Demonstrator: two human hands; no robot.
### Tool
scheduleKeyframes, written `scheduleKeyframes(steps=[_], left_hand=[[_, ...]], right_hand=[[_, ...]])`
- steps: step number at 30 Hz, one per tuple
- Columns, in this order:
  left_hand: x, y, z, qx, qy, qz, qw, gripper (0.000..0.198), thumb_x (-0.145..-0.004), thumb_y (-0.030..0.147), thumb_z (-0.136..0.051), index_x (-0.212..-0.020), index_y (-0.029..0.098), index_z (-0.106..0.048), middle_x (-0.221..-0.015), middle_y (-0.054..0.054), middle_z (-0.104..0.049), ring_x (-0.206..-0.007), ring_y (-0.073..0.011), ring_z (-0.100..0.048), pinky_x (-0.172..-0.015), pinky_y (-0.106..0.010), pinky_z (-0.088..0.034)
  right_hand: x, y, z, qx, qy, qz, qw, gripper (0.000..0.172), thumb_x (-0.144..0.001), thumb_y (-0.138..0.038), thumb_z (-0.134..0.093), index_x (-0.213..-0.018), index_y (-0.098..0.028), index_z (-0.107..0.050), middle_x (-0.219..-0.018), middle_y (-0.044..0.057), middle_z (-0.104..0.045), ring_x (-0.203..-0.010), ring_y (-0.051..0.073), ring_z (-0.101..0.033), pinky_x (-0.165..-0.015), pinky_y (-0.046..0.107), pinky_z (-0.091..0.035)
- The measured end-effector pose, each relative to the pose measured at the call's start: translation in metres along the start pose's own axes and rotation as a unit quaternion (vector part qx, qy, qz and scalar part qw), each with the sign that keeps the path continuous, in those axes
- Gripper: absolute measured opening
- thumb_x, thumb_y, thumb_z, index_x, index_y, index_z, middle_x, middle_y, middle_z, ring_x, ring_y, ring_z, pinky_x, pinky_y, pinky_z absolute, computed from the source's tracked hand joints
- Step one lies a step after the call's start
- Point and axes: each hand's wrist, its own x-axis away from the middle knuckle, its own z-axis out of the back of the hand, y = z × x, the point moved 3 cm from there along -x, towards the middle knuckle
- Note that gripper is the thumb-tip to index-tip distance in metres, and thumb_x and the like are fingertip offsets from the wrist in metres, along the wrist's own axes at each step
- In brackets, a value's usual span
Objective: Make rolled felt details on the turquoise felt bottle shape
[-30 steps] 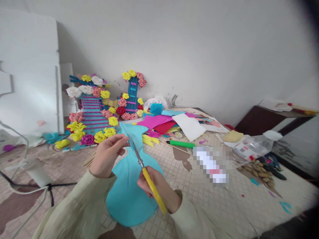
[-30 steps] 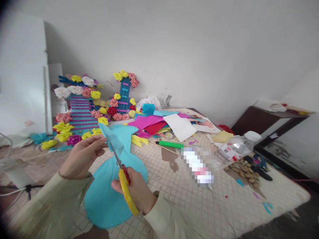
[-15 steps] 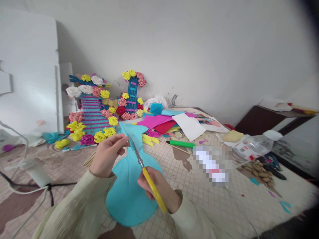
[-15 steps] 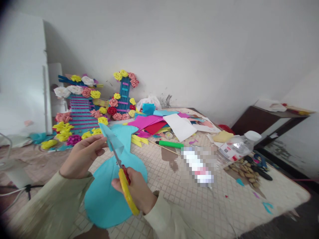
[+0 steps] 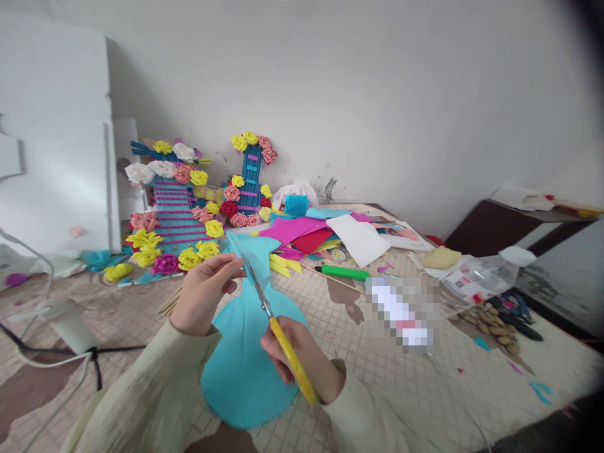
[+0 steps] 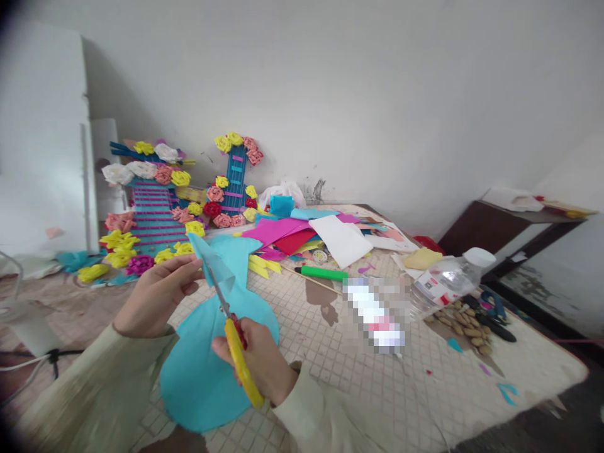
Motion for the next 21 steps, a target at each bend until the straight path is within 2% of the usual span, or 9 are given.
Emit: scheduleKeyframes(steps=[10,21], left_hand=[[-0.0006,-0.0014,0.0008,0.011,0.003,0.008,1.000,0.024,-0.058,0.029,-0.073,-0.074,0.014,-0.063,-0.069,-0.001,-0.059,-0.061,-0.0098,-0.054,-0.043,-0.017,-0.032],[-0.0006,-0.0005,0.0011,0.012,0.011,0.011,1.000,0.024,-0.056,0.029,-0.073,-0.072,0.014,-0.063,-0.070,-0.002,-0.060,-0.061,-0.0110,-0.055,-0.044,-0.019,-0.032]], right_hand=[[0.0024,-0.0049,-0.0011,-0.032,-0.011,0.000,0.999,0.038,-0.073,-0.051,-0.057,-0.069,-0.019,-0.034,-0.045,-0.010,-0.035,-0.029,0.003,-0.035,-0.026,0.013,-0.024],[0.0010,-0.0023,-0.0001,-0.019,-0.007,-0.018,1.000,0.039,-0.074,-0.053,-0.055,-0.069,-0.019,-0.036,-0.048,-0.009,-0.039,-0.030,0.003,-0.037,-0.026,0.013,-0.025]])
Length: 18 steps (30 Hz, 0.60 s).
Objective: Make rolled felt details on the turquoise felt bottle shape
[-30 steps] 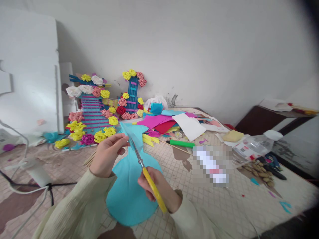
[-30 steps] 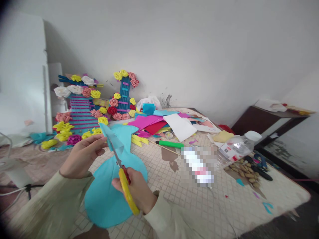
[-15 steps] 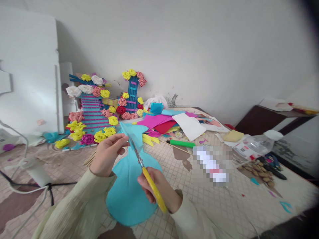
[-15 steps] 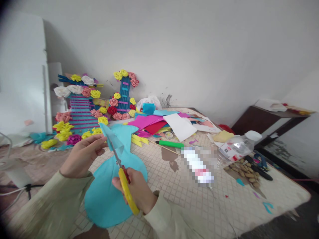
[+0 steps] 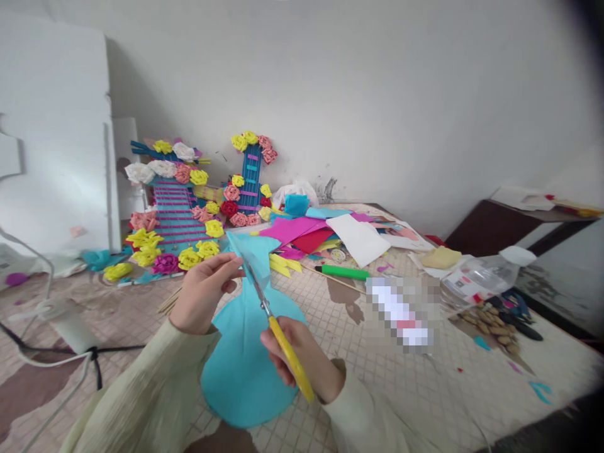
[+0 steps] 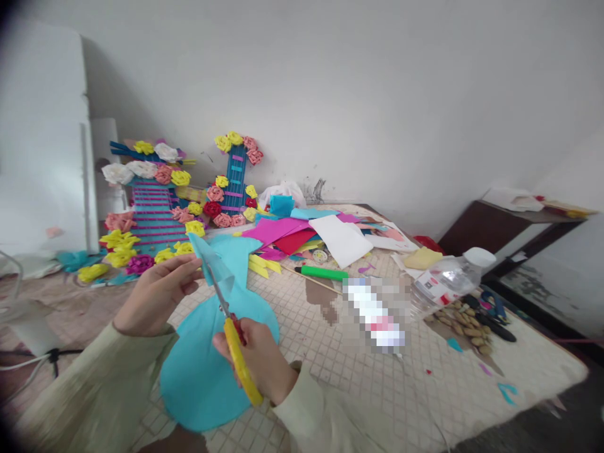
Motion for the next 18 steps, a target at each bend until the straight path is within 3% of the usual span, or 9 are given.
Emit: scheduleKeyframes(steps=[18], left_hand=[[-0.0017,-0.0027,0.0012,0.019,-0.005,0.010,1.000,0.024,-0.057,0.028,-0.074,-0.072,0.014,-0.062,-0.067,0.000,-0.058,-0.060,-0.0097,-0.055,-0.044,-0.018,-0.033]], right_hand=[[-0.0012,0.0002,0.0007,-0.015,0.006,0.007,1.000,0.035,-0.075,-0.047,-0.055,-0.066,-0.019,-0.037,-0.043,-0.009,-0.038,-0.027,0.004,-0.036,-0.023,0.012,-0.025]])
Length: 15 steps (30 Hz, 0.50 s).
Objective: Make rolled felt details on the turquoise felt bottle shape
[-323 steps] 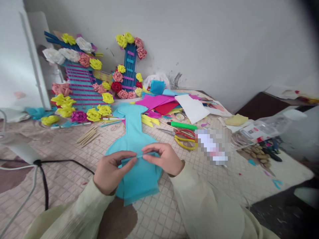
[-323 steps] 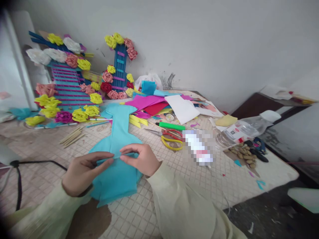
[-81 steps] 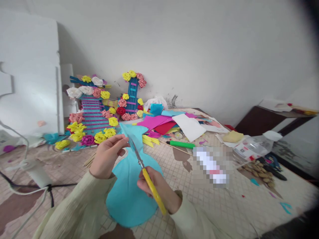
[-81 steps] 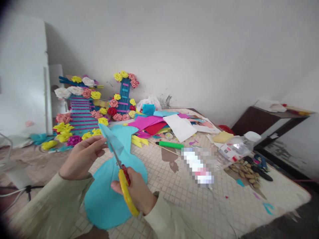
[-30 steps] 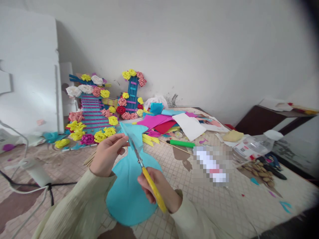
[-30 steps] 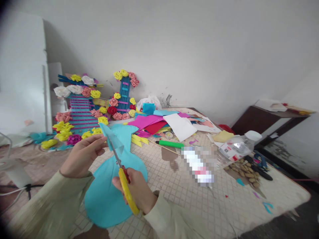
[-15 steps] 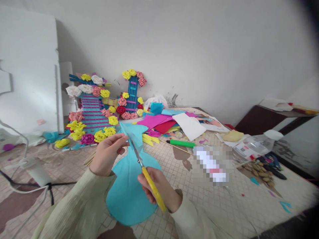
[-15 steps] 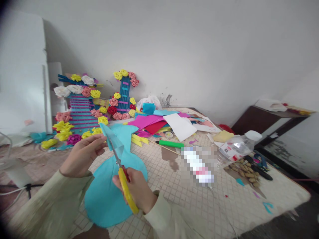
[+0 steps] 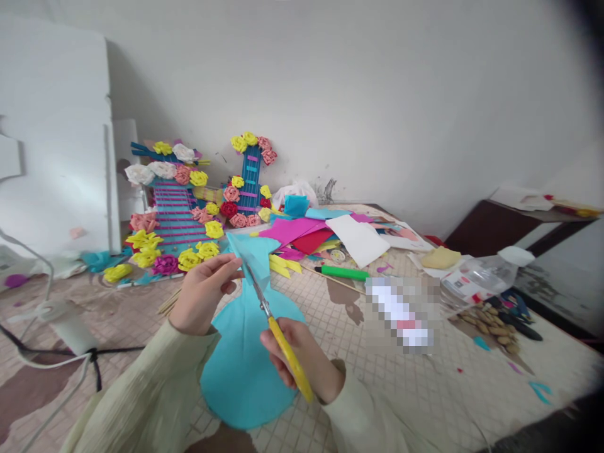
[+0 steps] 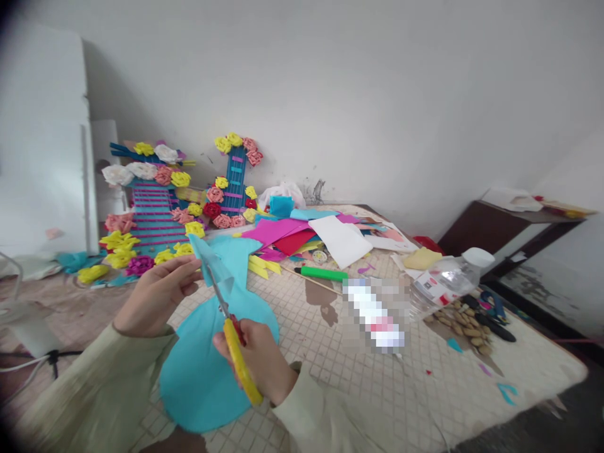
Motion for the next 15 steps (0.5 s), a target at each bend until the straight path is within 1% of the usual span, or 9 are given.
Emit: scheduleKeyframes(steps=[6,15], left_hand=[[-0.0018,-0.0026,0.0018,-0.002,-0.005,0.002,1.000,0.026,-0.058,0.029,-0.073,-0.076,0.014,-0.062,-0.071,-0.001,-0.059,-0.062,-0.0091,-0.054,-0.045,-0.016,-0.034],[-0.0014,-0.0055,0.0016,0.011,0.006,0.010,1.000,0.027,-0.057,0.030,-0.074,-0.074,0.014,-0.062,-0.068,0.000,-0.057,-0.062,-0.0091,-0.054,-0.044,-0.016,-0.034]], right_hand=[[0.0008,-0.0009,-0.0002,0.006,0.000,0.004,1.000,0.035,-0.075,-0.047,-0.054,-0.065,-0.018,-0.037,-0.042,-0.008,-0.039,-0.026,0.004,-0.036,-0.022,0.012,-0.025],[0.0009,0.0000,-0.0005,0.015,0.003,0.005,1.000,0.036,-0.075,-0.050,-0.053,-0.067,-0.018,-0.039,-0.042,-0.008,-0.041,-0.026,0.004,-0.037,-0.022,0.012,-0.026]])
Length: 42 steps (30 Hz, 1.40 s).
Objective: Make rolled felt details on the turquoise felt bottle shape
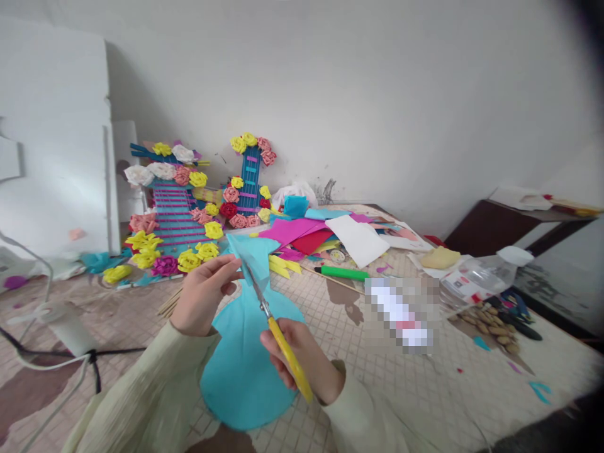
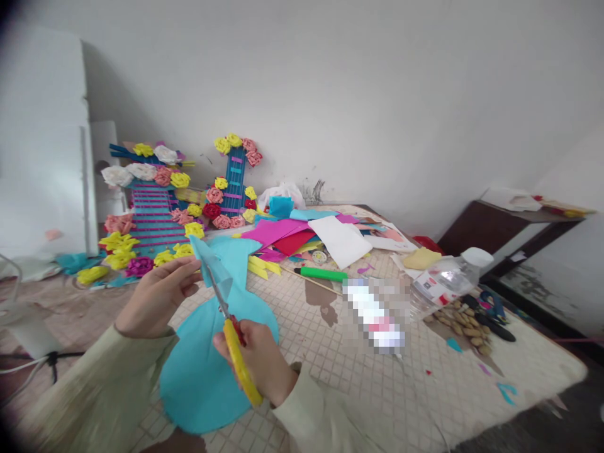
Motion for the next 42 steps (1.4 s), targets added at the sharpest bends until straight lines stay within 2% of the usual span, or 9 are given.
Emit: scheduleKeyframes(steps=[17,28,36,42], left_hand=[[0.000,0.000,0.000,0.004,0.003,-0.002,1.000,0.026,-0.057,0.031,-0.074,-0.073,0.013,-0.062,-0.065,0.000,-0.056,-0.061,-0.0088,-0.052,-0.044,-0.016,-0.034],[0.003,0.000,-0.005,0.023,0.013,0.010,1.000,0.026,-0.055,0.028,-0.076,-0.072,0.013,-0.063,-0.067,0.001,-0.057,-0.059,-0.0074,-0.053,-0.045,-0.016,-0.035],[0.008,0.003,-0.009,0.025,0.016,0.018,0.999,0.026,-0.052,0.028,-0.076,-0.070,0.013,-0.064,-0.061,0.002,-0.057,-0.057,-0.0071,-0.052,-0.046,-0.016,-0.034],[0.008,0.004,-0.009,0.012,0.012,0.012,1.000,0.025,-0.054,0.028,-0.074,-0.070,0.013,-0.064,-0.063,0.001,-0.058,-0.058,-0.0086,-0.052,-0.045,-0.018,-0.034]], right_hand=[[0.001,-0.001,0.000,-0.012,-0.007,-0.011,1.000,0.044,-0.071,-0.059,-0.053,-0.066,-0.018,-0.039,-0.042,-0.008,-0.041,-0.026,0.004,-0.037,-0.021,0.013,-0.026],[-0.001,0.001,0.001,-0.019,-0.011,0.000,1.000,0.035,-0.076,-0.047,-0.053,-0.063,-0.018,-0.037,-0.041,-0.009,-0.040,-0.025,0.004,-0.037,-0.022,0.012,-0.025],[0.001,-0.001,0.000,-0.012,-0.010,0.011,1.000,0.036,-0.077,-0.047,-0.051,-0.061,-0.018,-0.036,-0.039,-0.009,-0.038,-0.025,0.004,-0.036,-0.022,0.012,-0.025],[0.000,0.002,0.000,-0.010,-0.004,-0.015,1.000,0.037,-0.076,-0.051,-0.051,-0.065,-0.019,-0.037,-0.042,-0.009,-0.040,-0.026,0.004,-0.037,-0.023,0.013,-0.024]])
